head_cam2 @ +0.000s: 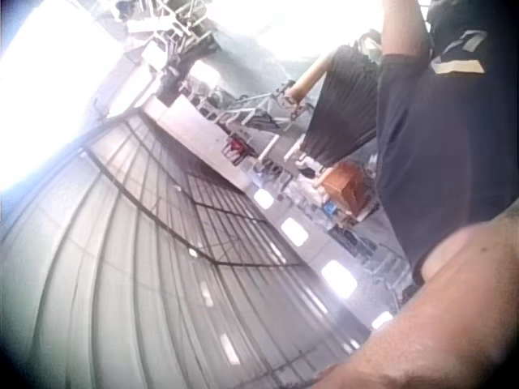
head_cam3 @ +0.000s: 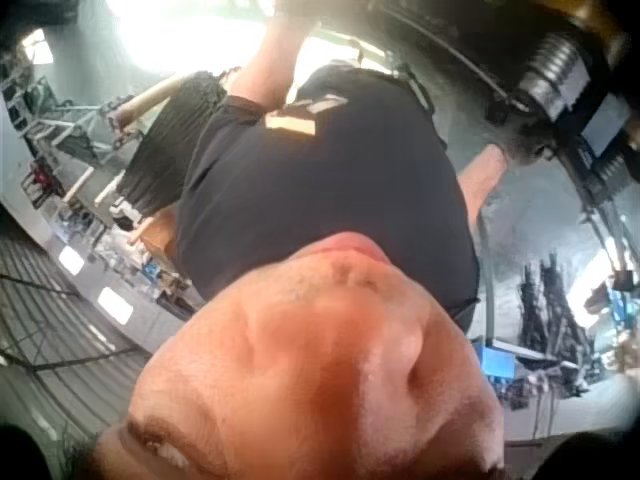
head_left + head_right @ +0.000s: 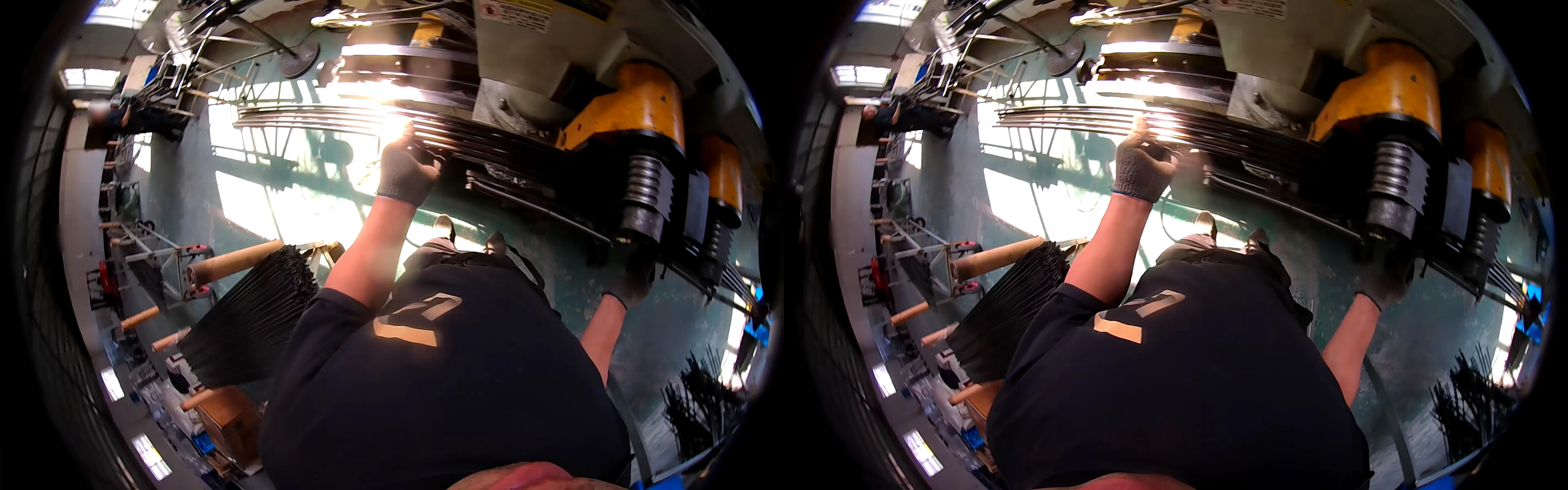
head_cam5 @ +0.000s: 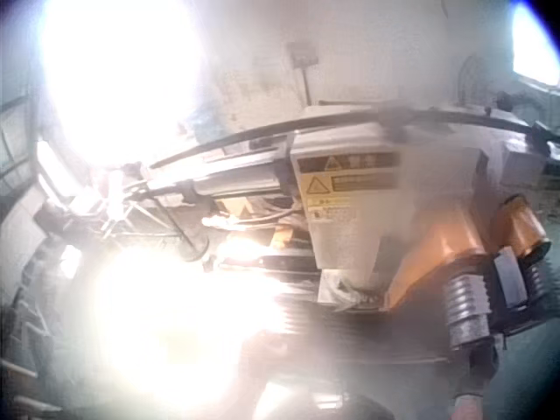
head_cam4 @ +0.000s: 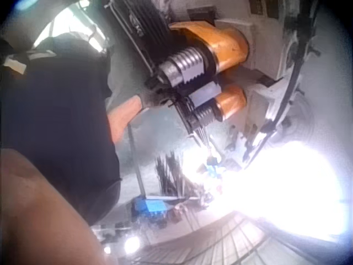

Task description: The person repeatedly feeds bundles of long metal rods into a bending machine, operates the controls to bend them, and then removes the finished pieces to place them on a nearby rack. The process is repeated continuously throughout the clip.

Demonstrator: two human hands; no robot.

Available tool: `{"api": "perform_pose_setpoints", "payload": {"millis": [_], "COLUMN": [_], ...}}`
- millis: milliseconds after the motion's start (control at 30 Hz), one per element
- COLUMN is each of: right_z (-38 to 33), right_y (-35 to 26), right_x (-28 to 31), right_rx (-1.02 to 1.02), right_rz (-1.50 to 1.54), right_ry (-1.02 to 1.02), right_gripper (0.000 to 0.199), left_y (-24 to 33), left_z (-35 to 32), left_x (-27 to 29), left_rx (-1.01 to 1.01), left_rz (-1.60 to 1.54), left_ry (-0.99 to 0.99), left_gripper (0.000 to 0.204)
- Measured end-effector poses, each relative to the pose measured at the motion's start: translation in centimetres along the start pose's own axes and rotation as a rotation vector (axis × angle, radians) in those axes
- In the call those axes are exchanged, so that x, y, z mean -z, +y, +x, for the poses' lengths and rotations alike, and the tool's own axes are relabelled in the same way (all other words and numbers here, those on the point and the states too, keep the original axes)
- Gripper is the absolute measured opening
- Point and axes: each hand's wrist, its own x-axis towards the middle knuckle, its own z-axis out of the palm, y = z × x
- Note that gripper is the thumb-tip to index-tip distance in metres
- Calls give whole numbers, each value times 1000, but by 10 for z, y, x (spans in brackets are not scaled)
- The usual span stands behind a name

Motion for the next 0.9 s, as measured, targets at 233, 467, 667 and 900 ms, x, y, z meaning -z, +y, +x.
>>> {"api": "perform_pose_setpoints", "payload": {"millis": [233, 467, 667, 900], "right_z": [-81, -182, -237, -246], "right_y": [20, -60, -120, -90], "right_x": [-44, -35, -31, -68], "right_rx": [-963, -1099, -1012, -1074], "right_rz": [1000, 632, 167, 691], "right_ry": [-23, -195, -248, -234], "right_gripper": [46, 35, 38, 40], "left_y": [153, 342, 425, 418], "left_z": [50, 94, 127, 108], "left_x": [100, 162, 205, 205], "left_rx": [-244, -490, -369, -330], "left_rz": [-110, -129, 207, 409], "left_ry": [-80, 101, 168, -142], "left_gripper": [44, 43, 36, 22]}}
